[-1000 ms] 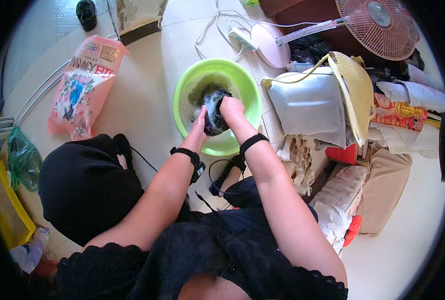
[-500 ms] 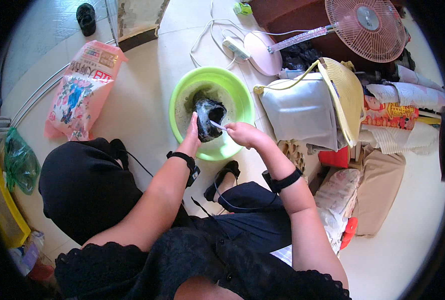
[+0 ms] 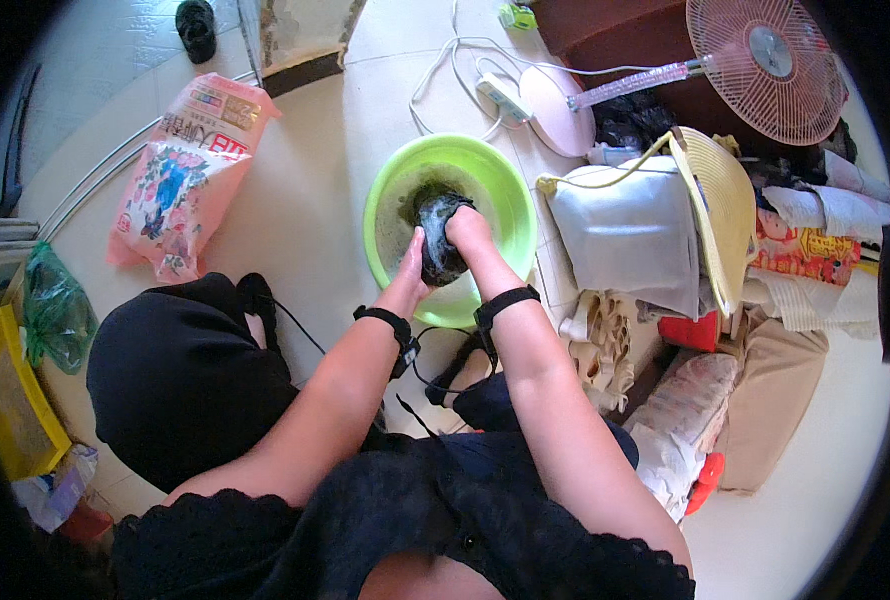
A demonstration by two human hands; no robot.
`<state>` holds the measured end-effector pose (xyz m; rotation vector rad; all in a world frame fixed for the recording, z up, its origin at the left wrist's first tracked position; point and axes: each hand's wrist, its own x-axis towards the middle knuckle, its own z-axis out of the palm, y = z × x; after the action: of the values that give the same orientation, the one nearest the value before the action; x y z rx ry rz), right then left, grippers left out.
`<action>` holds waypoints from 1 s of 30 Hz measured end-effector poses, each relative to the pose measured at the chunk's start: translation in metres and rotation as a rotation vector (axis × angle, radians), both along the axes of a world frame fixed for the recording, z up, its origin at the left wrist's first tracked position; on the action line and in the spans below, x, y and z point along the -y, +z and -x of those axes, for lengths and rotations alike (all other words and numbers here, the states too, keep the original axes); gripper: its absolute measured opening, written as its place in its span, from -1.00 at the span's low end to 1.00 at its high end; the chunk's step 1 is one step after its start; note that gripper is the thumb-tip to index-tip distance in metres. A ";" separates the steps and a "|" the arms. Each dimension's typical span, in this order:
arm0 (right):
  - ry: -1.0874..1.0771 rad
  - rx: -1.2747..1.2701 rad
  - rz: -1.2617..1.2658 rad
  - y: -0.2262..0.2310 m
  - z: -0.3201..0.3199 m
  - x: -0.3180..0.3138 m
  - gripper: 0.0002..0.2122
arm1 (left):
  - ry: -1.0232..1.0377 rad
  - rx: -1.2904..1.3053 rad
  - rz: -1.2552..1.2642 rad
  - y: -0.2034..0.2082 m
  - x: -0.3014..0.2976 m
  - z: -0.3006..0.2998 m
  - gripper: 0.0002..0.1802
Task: Washing a black shoe in a green basin using a brush and soapy water.
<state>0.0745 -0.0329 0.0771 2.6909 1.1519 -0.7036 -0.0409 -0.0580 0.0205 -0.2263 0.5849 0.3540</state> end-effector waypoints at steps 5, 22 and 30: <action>0.075 -0.152 -0.107 0.001 -0.015 0.022 -0.71 | 0.001 0.032 -0.022 -0.011 0.000 -0.001 -0.32; 0.322 0.075 0.205 0.053 0.021 0.042 -0.74 | 0.057 0.061 -0.082 -0.040 0.005 -0.002 -0.37; 0.263 0.125 0.010 0.004 -0.012 0.020 -0.79 | -0.027 0.039 0.007 -0.010 0.002 -0.001 -0.38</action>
<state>0.0868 -0.0529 0.0811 2.4688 1.4277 -0.4918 -0.0396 -0.0598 0.0107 -0.2319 0.5501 0.3211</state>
